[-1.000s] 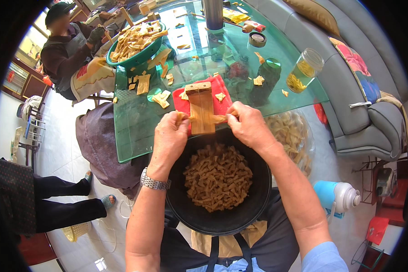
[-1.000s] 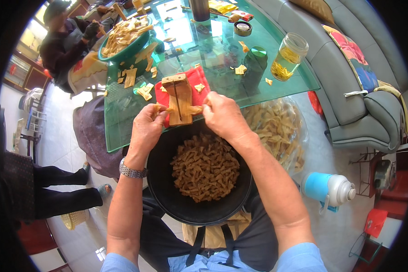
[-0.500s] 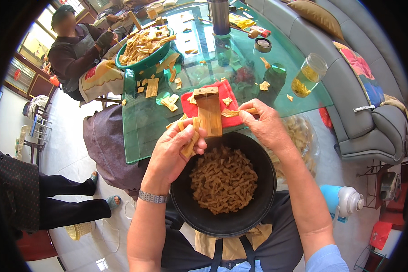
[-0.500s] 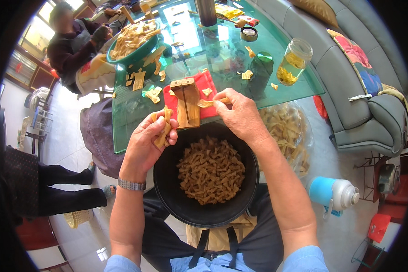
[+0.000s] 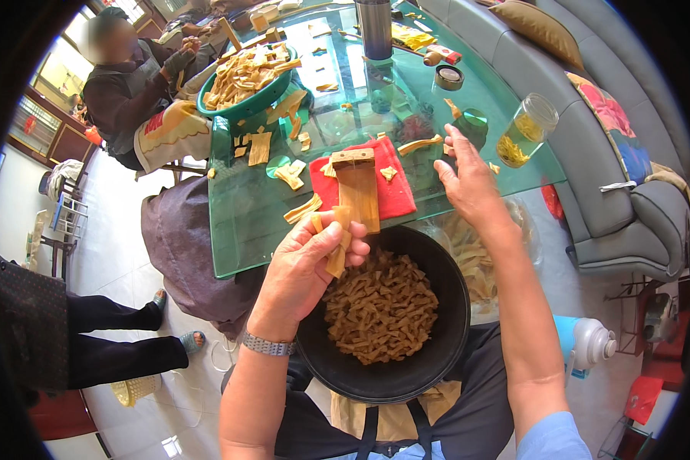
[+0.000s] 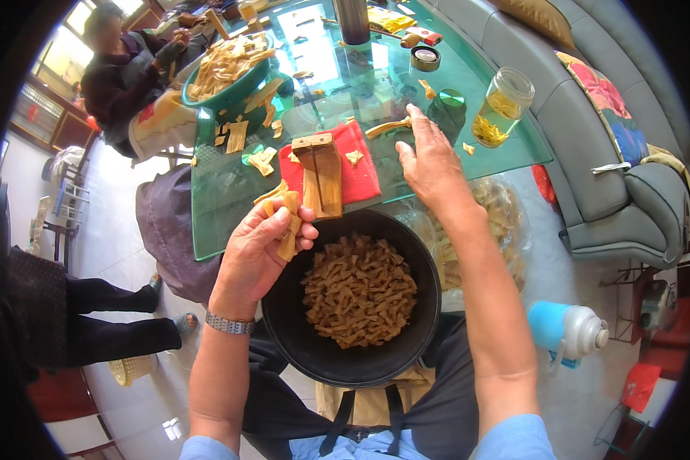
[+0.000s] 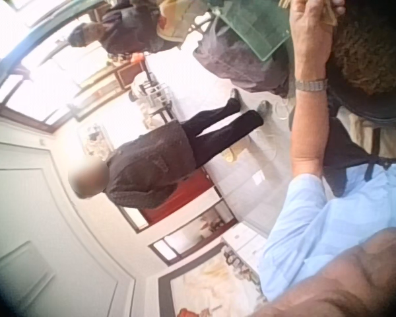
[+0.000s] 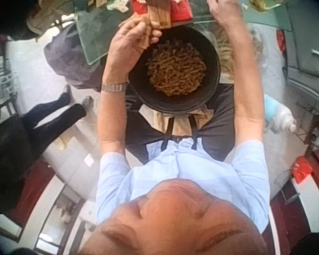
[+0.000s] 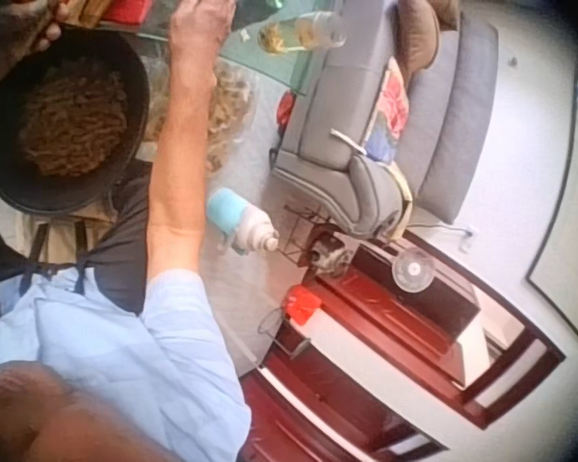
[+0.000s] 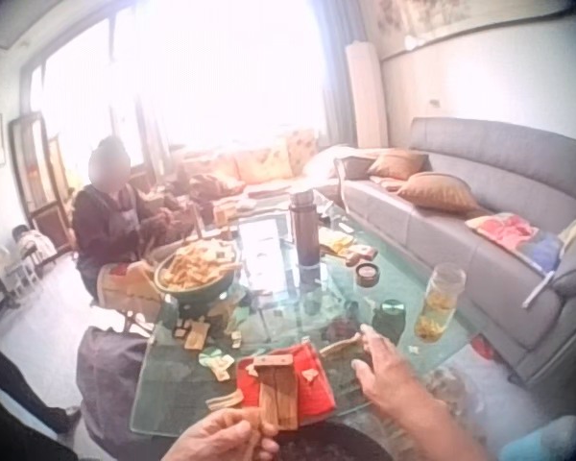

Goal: The person sits on the floor and tears long strips of dried food by hand into smaller pieces, placing them into a black bowl on their lap. Another person is seated across the table doing the same task.

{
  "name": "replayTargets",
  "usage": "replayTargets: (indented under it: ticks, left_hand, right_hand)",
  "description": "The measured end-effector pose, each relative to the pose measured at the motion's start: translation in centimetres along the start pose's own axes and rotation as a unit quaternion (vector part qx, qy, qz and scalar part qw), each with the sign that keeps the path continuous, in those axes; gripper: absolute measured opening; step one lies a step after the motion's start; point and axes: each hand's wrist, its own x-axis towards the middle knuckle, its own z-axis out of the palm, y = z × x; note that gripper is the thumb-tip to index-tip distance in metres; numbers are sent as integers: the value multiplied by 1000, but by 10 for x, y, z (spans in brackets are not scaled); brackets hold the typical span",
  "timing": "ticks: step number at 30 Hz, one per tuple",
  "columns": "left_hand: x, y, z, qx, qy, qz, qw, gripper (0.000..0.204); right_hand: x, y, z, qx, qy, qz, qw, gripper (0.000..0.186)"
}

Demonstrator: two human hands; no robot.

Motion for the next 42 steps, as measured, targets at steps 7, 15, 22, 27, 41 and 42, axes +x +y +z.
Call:
replayTargets:
  ticks: [7,15,22,27,41,42]
  left_hand:
    - [0,-14,16,51,3,97,994,27]
    - [-1,-38,24,54,23,138,989,23]
    - [1,-43,26,70,46,144,986,25]
    - [-2,-36,30,60,70,88,992,24]
    - [-8,-28,16,-52,53,-11,997,26]
    - [-7,-25,13,-39,36,-11,999,27]
  right_hand:
    - [-42,-102,-27,384,-286,167,862,37]
    - [-57,-110,-11,388,-322,172,846,46]
    - [-67,-116,-3,370,-314,139,863,32]
    - [-74,-113,-2,162,-249,-28,954,28]
    - [-79,-115,-9,101,-229,-246,937,25]
    - [-81,-113,-11,91,-235,-231,940,23]
